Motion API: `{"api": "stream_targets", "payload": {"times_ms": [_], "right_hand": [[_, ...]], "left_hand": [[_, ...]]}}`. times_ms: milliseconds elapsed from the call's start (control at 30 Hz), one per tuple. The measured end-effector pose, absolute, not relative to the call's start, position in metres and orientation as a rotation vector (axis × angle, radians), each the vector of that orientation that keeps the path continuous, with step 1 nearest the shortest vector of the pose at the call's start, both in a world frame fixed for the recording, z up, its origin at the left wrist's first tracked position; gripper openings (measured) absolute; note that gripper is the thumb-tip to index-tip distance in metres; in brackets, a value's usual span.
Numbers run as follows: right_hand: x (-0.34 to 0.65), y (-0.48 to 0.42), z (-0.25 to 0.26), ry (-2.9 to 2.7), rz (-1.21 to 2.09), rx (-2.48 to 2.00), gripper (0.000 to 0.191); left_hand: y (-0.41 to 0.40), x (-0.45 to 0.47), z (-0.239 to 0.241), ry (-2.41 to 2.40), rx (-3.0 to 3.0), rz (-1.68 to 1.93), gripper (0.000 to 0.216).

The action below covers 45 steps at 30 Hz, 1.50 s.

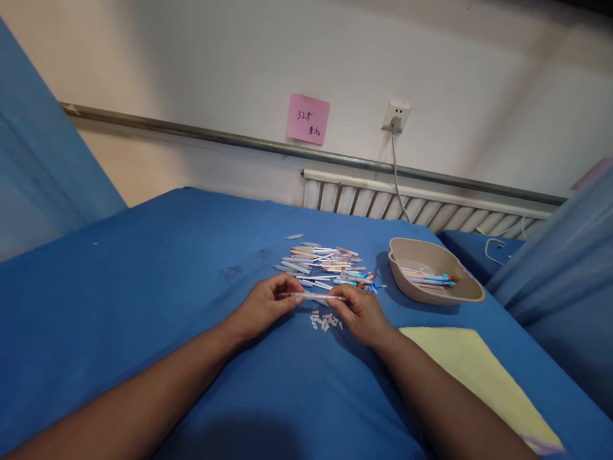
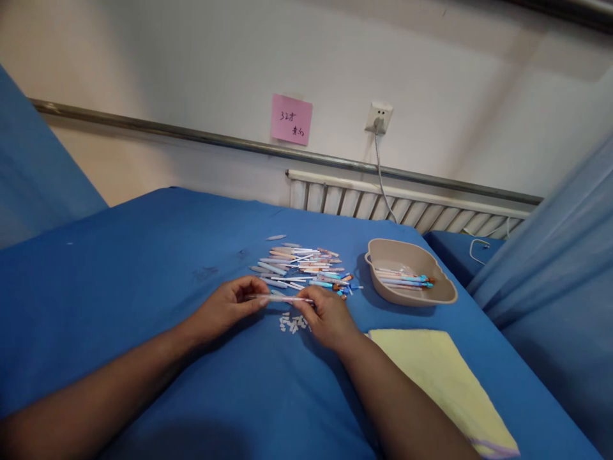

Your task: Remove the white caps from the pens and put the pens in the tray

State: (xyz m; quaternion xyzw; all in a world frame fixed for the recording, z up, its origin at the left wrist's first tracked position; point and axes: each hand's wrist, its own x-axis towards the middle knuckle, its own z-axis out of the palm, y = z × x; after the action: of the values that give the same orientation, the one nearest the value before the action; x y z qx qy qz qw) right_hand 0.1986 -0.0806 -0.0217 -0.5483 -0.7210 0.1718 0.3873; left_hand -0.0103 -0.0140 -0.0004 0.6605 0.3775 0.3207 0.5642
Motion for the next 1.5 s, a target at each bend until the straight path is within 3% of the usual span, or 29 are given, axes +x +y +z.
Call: {"api": "stream_targets", "payload": {"times_ms": [100, 333, 433, 667, 833, 1000, 1500], "right_hand": [[0.1995, -0.0798, -0.0213, -1.809, 0.415, -1.42, 0.019], [0.1992, -0.0811, -0.0191, -1.866, 0.421, -1.418, 0.02], [0.1996, -0.0813, -0.0192, -1.873, 0.426, -1.418, 0.02], [0.1998, -0.0817, -0.0195, -1.887, 0.417, -1.421, 0.018], [0.2, -0.0812, -0.0207, -1.894, 0.421, -1.431, 0.018], [0.1992, -0.0817, -0.0201, -1.881, 0.427, -1.421, 0.017], [0.195, -0.0725, -0.0245, -1.506, 0.747, -1.268, 0.014]], "left_hand": [[-0.0153, -0.0094, -0.0003, 0.855, 1.435, 0.777, 0.046], [-0.0144, -0.01, -0.0012, 0.86, 1.405, 0.703, 0.025], [-0.014, -0.0102, 0.0004, 0.836, 1.388, 0.737, 0.039], [-0.0128, -0.0094, -0.002, 0.888, 1.459, 0.65, 0.027], [-0.0139, -0.01, -0.0014, 0.866, 1.419, 0.657, 0.037], [-0.014, -0.0089, -0.0031, 0.893, 1.488, 0.59, 0.029], [-0.0131, -0.0106, -0.0028, 0.867, 1.599, 0.56, 0.03]]}}
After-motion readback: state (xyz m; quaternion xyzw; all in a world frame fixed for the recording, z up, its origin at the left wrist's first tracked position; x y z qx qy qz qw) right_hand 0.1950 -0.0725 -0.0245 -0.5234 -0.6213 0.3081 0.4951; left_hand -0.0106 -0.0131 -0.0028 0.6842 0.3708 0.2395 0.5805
